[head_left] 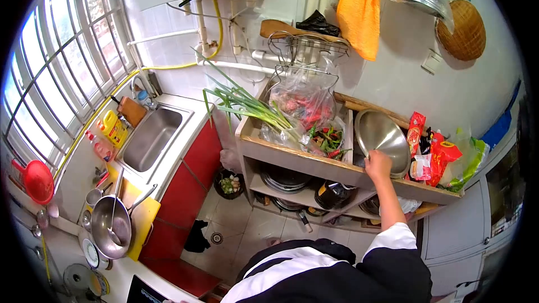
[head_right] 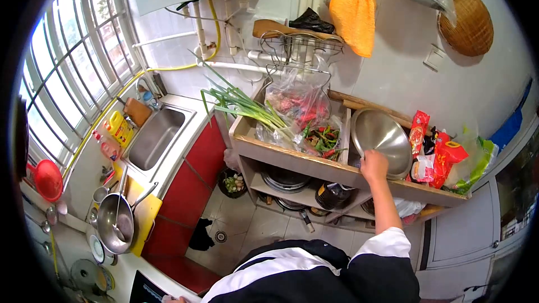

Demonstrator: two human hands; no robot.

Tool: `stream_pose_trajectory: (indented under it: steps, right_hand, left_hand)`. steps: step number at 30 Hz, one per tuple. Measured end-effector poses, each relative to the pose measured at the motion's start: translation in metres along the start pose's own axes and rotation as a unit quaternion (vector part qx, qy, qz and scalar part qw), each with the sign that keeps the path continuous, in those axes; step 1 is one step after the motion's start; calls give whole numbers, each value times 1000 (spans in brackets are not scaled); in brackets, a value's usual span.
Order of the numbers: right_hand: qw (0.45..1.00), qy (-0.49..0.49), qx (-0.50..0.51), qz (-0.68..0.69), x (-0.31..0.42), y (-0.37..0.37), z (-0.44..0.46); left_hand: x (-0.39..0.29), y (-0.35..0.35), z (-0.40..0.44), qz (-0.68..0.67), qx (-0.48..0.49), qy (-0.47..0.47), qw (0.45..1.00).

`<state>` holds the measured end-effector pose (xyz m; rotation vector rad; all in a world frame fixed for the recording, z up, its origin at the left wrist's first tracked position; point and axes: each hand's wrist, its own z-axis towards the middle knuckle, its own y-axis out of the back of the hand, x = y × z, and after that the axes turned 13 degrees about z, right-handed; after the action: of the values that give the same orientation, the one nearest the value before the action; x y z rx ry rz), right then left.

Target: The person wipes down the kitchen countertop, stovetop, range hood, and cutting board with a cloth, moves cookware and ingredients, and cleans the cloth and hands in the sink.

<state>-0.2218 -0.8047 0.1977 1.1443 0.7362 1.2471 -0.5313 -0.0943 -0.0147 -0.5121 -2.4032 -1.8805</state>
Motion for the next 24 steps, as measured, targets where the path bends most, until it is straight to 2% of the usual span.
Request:
stream_pose_trajectory:
  steps: [2, 3, 6, 8, 10, 11, 12, 13, 14, 15, 16, 17, 18, 19, 20, 21, 22, 23, 24]
  right_hand:
    - [998, -36, -50, 32, -5, 9, 1]
    - [995, -14, -96, 33, -12, 12, 3]
    - [992, -6, -101, 76, -3, 54, 0]
    - [982, 56, -158, 91, 12, 75, -8]
    - [974, 102, -169, 108, 50, 114, -24]
    - [978, 99, -150, 106, 66, 130, -33]
    - [981, 102, -127, 106, 80, 144, -43]
    - [966, 183, -135, 121, 101, 160, -57]
    - [970, 183, -106, 117, 105, 164, -67]
    - [963, 207, -99, 143, 125, 169, -78]
    - [958, 240, -88, 134, 134, 170, -88]
    - [942, 282, -71, 165, 151, 171, -96]
    - [924, 333, -58, 178, 170, 172, -102]
    - [906, 365, -36, 211, 191, 169, -108]
    - [887, 393, -15, 241, 211, 167, -113]
    - [859, 433, 1, 272, 231, 163, -110]
    - [832, 469, 10, 297, 250, 154, -114]
    - [798, 510, 22, 320, 269, 144, -116]
    - [760, 544, 39, 352, 294, 137, -120]
  left_hand:
    - [-6, 6, -5, -8, 23, 24, 999]
    - [-8, 9, -9, -8, 16, 24, 1000]
    - [-14, 18, -17, -1, -10, 27, 1000]
    - [-13, 22, -24, 4, -21, 42, 999]
    - [-9, 26, -17, 15, 19, 13, 1000]
    - [-10, 29, -27, -30, -95, -23, 995]
    - [-12, 10, -5, 38, -112, -59, 991]
    - [-10, -33, 15, -55, -271, -79, 958]
    - [-32, 3, -5, -112, -181, -92, 973]
    - [-55, -18, -6, -199, -275, -124, 933]
    - [-72, 9, -18, -296, -219, -264, 891]
    - [-96, 20, -26, -343, -180, -314, 867]
    - [-115, 56, -55, -375, -88, -344, 856]
    - [-137, 63, -69, -477, 23, -392, 786]
    - [-161, 55, -79, -574, 146, -433, 680]
    - [-177, 74, -95, -597, 224, -493, 592]
    - [-178, 111, -114, -588, 321, -485, 562]
    - [-179, 137, -133, -617, 373, -454, 523]
    - [-180, 155, -143, -661, 411, -429, 459]
